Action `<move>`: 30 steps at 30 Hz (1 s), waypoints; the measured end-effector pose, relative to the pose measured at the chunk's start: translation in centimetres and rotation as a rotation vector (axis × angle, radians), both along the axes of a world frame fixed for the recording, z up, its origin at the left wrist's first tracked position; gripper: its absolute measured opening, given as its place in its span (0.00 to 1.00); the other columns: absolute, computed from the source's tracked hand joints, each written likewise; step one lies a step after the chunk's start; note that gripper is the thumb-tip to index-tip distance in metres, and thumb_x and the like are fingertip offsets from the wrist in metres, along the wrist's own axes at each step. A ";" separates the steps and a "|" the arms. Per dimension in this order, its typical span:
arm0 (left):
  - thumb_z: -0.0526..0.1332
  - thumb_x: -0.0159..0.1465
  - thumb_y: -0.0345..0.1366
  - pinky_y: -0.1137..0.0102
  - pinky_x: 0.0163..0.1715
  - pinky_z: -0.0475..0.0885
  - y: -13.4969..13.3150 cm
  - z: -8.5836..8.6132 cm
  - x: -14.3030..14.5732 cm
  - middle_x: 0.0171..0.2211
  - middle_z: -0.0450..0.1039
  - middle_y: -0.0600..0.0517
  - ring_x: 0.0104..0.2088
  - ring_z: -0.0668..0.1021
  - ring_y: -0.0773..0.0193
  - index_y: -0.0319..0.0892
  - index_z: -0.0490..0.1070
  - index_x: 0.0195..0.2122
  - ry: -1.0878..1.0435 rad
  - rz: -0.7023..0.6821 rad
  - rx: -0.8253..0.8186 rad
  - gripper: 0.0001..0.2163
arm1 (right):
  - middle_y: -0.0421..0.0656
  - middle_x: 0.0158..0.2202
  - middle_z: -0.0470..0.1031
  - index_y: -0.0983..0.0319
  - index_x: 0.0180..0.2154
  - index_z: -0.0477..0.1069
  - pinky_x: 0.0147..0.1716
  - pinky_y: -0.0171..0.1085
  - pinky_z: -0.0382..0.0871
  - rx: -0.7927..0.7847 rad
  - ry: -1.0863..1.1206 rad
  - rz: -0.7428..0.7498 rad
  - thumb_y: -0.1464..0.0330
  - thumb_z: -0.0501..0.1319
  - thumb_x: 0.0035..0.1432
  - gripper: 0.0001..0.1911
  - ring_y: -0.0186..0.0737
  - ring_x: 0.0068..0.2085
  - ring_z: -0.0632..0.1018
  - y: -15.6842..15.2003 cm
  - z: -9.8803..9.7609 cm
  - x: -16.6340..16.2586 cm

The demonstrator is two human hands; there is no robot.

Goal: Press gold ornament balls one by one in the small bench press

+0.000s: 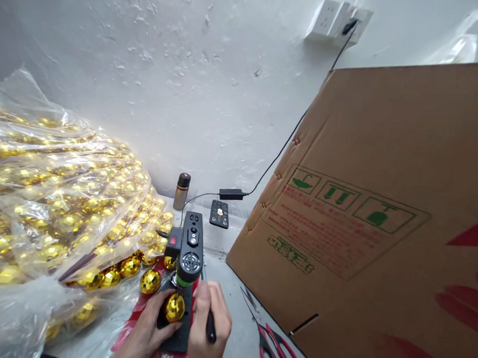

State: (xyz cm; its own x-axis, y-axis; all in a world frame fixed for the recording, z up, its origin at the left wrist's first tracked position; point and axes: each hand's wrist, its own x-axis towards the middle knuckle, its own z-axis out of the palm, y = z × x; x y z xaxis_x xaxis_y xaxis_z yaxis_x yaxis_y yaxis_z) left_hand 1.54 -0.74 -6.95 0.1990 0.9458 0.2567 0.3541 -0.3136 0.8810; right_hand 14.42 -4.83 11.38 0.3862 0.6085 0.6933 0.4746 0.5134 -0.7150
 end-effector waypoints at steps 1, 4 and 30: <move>0.71 0.59 0.39 0.45 0.63 0.76 -0.4 -0.6 -0.4 0.60 0.80 0.37 0.61 0.80 0.40 0.43 0.75 0.62 0.026 -0.020 0.034 0.29 | 0.33 0.21 0.61 0.58 0.26 0.63 0.19 0.32 0.57 0.002 -0.013 0.003 0.61 0.55 0.76 0.23 0.30 0.20 0.65 0.1 1.0 0.2; 0.76 0.56 0.51 0.44 0.62 0.76 -2.0 -2.3 -2.1 0.60 0.80 0.37 0.61 0.80 0.36 0.46 0.76 0.61 0.132 -0.061 0.168 0.33 | 0.34 0.21 0.62 0.58 0.25 0.62 0.20 0.31 0.59 0.032 -0.040 -0.007 0.64 0.54 0.76 0.23 0.30 0.20 0.65 0.2 1.4 0.2; 0.67 0.58 0.58 0.52 0.52 0.80 4.6 6.7 -5.9 0.52 0.82 0.41 0.53 0.84 0.41 0.42 0.74 0.58 -0.207 0.275 -0.218 0.33 | 0.33 0.23 0.62 0.57 0.27 0.62 0.22 0.27 0.63 0.083 -0.083 0.019 0.69 0.52 0.76 0.20 0.28 0.22 0.67 -0.2 1.8 -0.3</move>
